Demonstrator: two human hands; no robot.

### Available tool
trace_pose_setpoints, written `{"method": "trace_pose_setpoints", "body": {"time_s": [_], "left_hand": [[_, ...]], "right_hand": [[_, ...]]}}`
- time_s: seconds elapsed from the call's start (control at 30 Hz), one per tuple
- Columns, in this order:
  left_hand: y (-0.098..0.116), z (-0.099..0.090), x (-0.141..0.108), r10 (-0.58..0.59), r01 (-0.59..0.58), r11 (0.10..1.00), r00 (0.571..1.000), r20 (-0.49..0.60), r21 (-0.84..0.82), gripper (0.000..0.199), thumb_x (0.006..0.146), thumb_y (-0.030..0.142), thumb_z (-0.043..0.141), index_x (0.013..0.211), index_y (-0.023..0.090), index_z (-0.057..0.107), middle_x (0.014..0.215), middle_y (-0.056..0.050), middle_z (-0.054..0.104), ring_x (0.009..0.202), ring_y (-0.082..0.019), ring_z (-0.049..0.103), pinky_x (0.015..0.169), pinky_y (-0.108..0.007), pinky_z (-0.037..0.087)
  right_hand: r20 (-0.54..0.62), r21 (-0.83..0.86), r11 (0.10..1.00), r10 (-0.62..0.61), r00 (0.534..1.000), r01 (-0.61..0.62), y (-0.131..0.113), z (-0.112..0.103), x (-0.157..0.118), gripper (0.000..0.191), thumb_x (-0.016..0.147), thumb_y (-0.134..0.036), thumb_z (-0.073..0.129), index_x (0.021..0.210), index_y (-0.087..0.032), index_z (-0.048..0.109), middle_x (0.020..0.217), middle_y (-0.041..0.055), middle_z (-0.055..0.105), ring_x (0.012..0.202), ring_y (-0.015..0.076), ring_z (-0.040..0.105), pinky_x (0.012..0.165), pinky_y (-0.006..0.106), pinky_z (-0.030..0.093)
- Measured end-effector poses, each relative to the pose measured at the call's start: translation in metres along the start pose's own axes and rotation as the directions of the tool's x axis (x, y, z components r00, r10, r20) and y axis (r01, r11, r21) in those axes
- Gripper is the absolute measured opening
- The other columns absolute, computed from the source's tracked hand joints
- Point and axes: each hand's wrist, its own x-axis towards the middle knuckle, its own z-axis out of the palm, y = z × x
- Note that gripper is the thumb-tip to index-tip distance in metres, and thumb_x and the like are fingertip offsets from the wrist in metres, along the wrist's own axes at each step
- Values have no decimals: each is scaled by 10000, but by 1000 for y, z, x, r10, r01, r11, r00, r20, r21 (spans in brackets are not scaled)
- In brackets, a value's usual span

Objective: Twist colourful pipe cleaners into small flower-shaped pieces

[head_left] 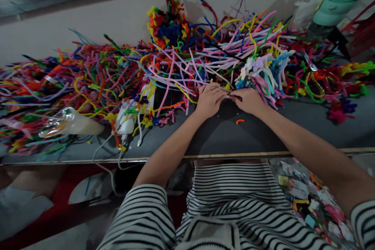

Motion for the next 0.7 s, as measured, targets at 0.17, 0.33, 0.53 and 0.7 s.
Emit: {"method": "trace_pose_setpoints", "body": {"time_s": [0.17, 0.33, 0.53, 0.7], "left_hand": [[6, -4, 3, 12, -13, 1000, 991, 132, 12, 238, 991, 290, 559, 865, 251, 757, 926, -79, 799, 1284, -327, 619, 1123, -576, 314], [10, 2, 1, -64, 64, 998, 998, 30, 6, 210, 934, 247, 572, 828, 243, 753, 871, -86, 761, 1199, -337, 625, 1112, -597, 295], [-2, 10, -1, -267, 258, 945, 963, -20, -201, 270, 936, 370, 645, 727, 235, 750, 880, -62, 722, 1068, -283, 625, 1083, -543, 343], [-5, 5, -1, -90, 134, 952, 982, 167, -275, 279, 982, 414, 606, 838, 261, 789, 801, -53, 721, 1084, -277, 626, 1066, -511, 372]], "right_hand": [[-48, -88, 993, 75, 996, -79, -9, -3, -1, 216, 956, -234, 620, 1016, -180, 820, 961, 89, 833, 828, 242, 769, 732, 343, 520], [-84, -127, 992, -25, 996, 14, -15, 0, -5, 265, 1002, -292, 569, 986, -158, 797, 876, 91, 820, 750, 231, 750, 663, 331, 460], [-7, -68, 989, -134, 991, 133, -4, -2, -5, 242, 1020, -317, 600, 1056, -229, 823, 995, 52, 841, 873, 213, 772, 731, 313, 478], [142, -112, 989, -80, 987, 96, 5, -11, -1, 206, 985, -263, 642, 1004, -286, 847, 964, 5, 843, 845, 201, 770, 701, 304, 475]]}}
